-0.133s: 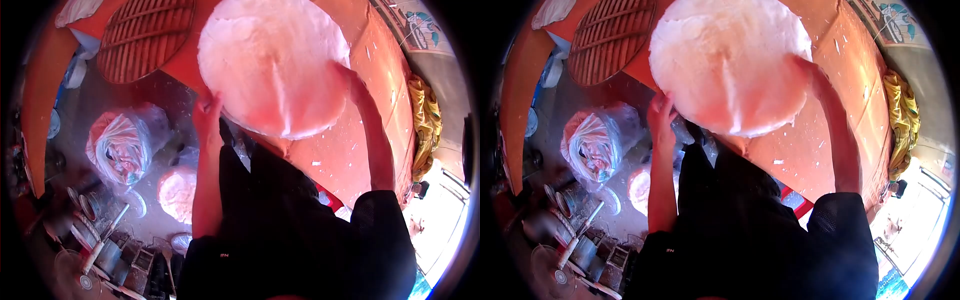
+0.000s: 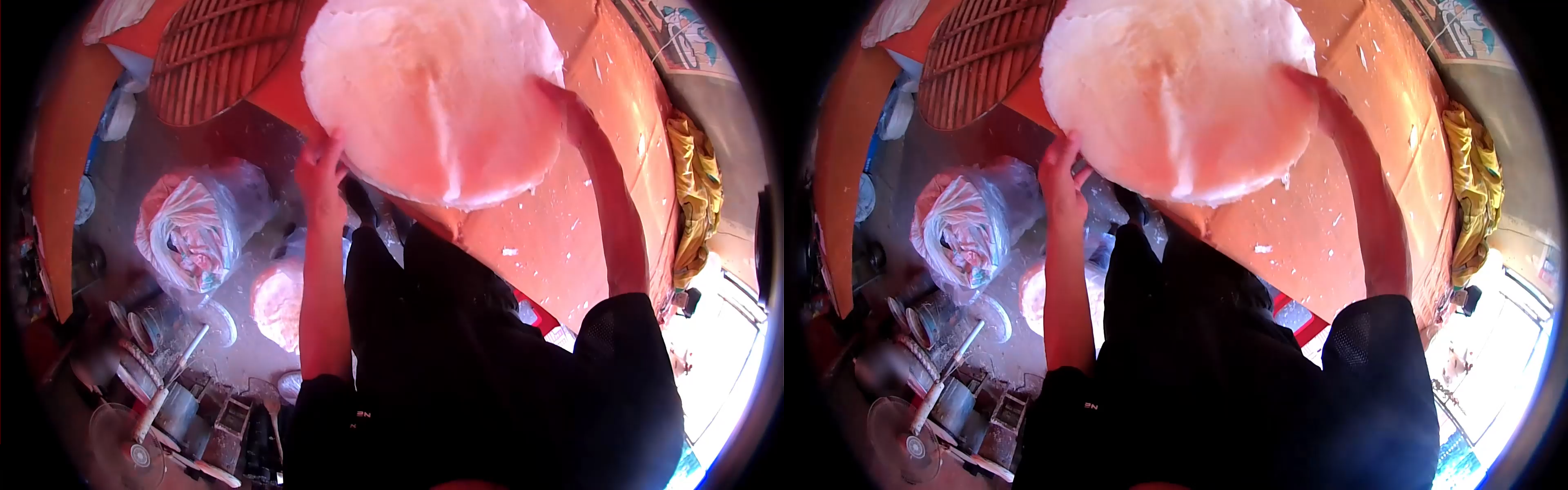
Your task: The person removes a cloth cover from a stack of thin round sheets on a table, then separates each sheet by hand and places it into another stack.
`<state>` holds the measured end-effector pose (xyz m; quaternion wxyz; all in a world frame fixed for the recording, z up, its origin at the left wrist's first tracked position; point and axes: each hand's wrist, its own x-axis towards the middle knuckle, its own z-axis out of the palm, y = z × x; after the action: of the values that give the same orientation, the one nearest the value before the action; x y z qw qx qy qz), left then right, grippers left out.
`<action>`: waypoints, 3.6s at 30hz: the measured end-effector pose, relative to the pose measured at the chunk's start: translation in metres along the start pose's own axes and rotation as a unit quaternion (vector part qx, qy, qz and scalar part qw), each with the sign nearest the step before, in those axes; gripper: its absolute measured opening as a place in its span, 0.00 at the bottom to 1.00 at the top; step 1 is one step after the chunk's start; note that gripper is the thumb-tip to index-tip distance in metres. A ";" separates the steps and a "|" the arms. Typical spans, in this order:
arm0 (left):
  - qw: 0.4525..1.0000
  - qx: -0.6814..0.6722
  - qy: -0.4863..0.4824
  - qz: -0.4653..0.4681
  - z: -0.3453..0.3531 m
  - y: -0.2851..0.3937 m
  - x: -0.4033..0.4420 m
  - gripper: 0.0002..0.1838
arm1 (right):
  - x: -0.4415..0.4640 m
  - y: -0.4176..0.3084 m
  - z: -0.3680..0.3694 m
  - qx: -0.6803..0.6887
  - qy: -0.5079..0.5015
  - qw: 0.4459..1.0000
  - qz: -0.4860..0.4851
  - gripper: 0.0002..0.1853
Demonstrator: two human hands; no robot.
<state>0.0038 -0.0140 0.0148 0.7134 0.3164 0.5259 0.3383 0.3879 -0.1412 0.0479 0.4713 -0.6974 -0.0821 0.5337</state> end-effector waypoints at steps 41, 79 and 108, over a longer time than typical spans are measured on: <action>0.997 -0.045 0.034 -0.061 0.008 -0.029 0.002 0.42 | 0.030 -0.003 -0.012 -0.044 -0.023 0.983 -0.175 0.25; 0.968 -0.170 -0.181 -0.030 -0.045 -0.078 -0.080 0.32 | -0.108 0.118 -0.057 0.108 0.037 0.992 -0.060 0.35; 0.931 -0.331 0.113 0.105 -0.293 -0.177 -0.290 0.29 | -0.136 0.214 0.169 -0.080 -0.229 0.970 -0.005 0.22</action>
<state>-0.3151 -0.3229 -0.0445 0.6736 0.0749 0.4249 0.6000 0.1090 -0.2447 -0.0189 0.3853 -0.5919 -0.2335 0.6683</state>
